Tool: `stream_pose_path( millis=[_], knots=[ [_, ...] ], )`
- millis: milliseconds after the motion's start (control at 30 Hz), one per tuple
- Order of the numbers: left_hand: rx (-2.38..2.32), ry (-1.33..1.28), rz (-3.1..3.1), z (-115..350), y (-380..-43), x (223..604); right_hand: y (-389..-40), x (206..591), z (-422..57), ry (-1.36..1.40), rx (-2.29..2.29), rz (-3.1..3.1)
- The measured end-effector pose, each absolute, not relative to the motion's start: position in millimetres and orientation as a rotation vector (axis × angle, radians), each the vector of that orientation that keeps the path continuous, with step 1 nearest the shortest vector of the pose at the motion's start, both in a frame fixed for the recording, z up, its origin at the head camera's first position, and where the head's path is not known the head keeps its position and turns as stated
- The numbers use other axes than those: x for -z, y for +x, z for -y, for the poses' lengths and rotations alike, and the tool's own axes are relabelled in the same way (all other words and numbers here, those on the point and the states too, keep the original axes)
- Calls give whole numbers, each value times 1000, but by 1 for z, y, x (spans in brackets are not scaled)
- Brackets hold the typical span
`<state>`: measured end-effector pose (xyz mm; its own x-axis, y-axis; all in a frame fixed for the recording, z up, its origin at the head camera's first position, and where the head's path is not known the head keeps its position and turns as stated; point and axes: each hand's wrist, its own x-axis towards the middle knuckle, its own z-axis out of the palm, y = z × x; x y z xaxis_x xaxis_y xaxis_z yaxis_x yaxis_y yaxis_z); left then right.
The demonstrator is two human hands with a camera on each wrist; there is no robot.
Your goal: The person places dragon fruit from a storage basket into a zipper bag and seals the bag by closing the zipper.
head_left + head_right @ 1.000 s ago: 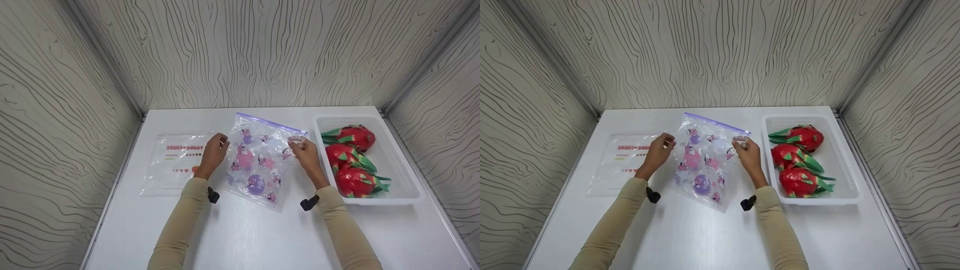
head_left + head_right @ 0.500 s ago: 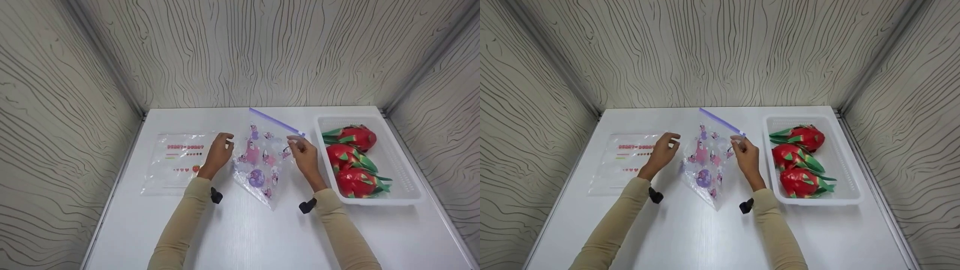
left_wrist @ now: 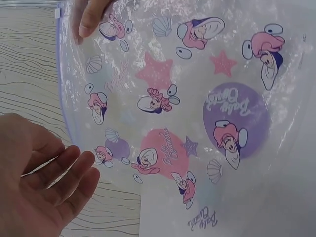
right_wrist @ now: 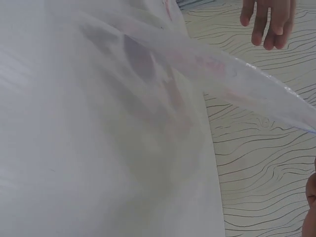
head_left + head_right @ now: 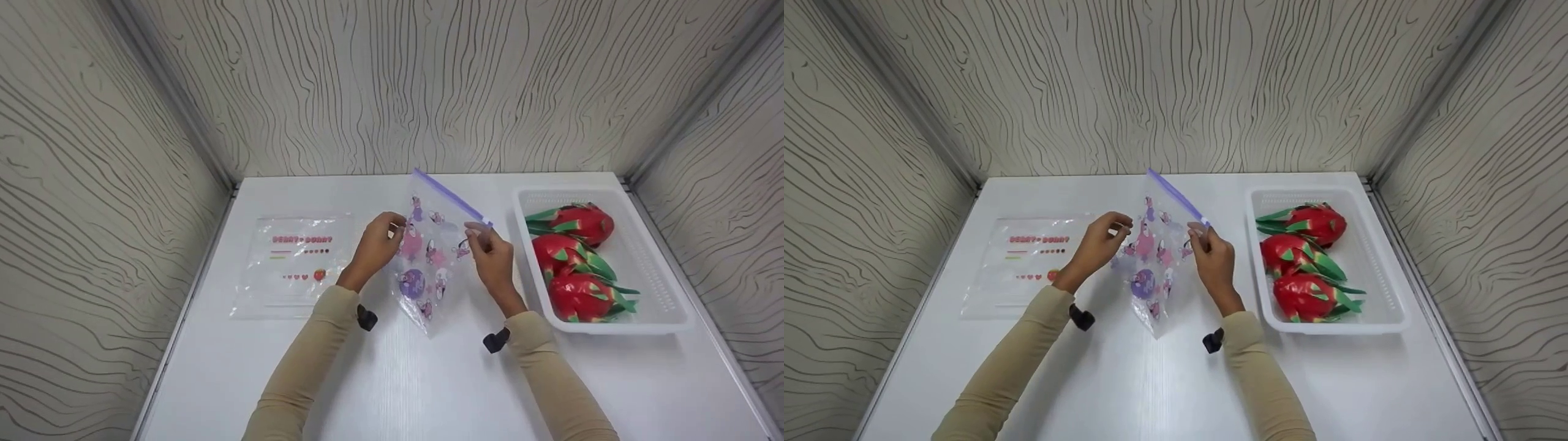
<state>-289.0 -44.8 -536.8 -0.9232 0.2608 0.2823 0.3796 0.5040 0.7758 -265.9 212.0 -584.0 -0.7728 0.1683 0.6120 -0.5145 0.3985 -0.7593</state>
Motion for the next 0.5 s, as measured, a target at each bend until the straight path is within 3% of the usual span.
stream_pose_path(
  millis=[500],
  knots=[
    [1658,-496,2601,18,-290,522,-261,591,-203,406,-1059,2033]
  ],
)
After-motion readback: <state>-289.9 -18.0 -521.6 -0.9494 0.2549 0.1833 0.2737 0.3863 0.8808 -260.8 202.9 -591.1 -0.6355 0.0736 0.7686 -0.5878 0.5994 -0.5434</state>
